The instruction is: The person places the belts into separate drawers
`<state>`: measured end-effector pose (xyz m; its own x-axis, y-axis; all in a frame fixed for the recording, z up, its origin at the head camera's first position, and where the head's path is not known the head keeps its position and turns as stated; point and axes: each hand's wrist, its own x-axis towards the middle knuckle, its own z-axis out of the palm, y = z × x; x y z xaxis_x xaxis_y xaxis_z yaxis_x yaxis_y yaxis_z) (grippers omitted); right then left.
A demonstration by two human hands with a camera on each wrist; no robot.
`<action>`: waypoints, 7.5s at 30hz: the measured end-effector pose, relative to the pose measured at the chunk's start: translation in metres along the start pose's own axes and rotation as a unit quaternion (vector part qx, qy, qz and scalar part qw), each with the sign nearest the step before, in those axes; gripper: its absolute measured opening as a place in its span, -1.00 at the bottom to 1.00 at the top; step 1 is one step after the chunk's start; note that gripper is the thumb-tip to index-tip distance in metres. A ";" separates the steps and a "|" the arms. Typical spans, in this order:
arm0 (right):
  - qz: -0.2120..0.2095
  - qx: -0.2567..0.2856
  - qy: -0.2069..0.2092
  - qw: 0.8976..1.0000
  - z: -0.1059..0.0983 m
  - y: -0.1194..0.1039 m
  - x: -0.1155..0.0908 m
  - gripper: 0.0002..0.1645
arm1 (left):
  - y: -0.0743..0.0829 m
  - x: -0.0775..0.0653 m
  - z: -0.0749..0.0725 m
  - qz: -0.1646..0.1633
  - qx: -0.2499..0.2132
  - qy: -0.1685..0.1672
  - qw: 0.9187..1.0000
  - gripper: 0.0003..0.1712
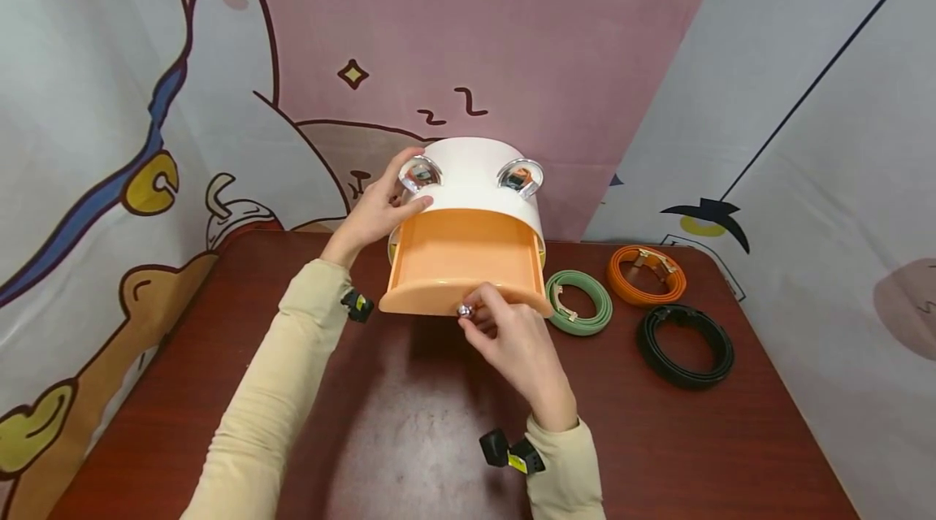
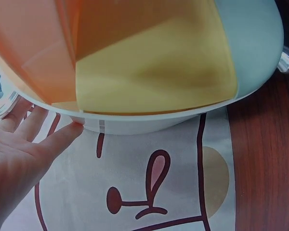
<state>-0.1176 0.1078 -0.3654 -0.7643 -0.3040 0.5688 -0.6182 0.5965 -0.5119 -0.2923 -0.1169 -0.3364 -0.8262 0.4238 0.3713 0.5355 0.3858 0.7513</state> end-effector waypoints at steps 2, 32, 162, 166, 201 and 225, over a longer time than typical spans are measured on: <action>-0.005 -0.008 0.001 1.000 0.000 0.000 -0.002 -0.71 | 0.000 0.000 0.000 0.001 -0.007 -0.001 1.000 -0.18; -0.090 -0.046 0.115 0.988 0.025 0.015 -0.015 -0.59 | 0.037 -0.010 -0.004 -0.004 -0.037 -0.017 0.999 -0.22; 0.161 -0.151 -0.014 0.975 -0.046 0.215 -0.056 -0.68 | 0.007 -0.002 -0.004 -0.018 -0.029 -0.036 0.999 -0.16; 0.174 -0.144 0.011 0.974 -0.049 0.219 -0.057 -0.68 | 0.001 0.000 -0.003 -0.018 -0.019 -0.030 0.999 -0.17; 0.289 -0.011 0.032 0.957 -0.031 0.251 -0.077 -0.52 | 0.005 -0.001 -0.003 -0.040 -0.022 -0.037 0.998 -0.17; 0.358 0.036 0.061 0.931 -0.026 0.252 -0.081 -0.49 | 0.005 -0.003 -0.004 -0.042 -0.026 -0.037 0.998 -0.17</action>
<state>-0.2065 0.3017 -0.5235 -0.9612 0.2424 0.1320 0.0280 0.5615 -0.8270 -0.2880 -0.1194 -0.3309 -0.8515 0.4522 0.2654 0.4530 0.3796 0.8067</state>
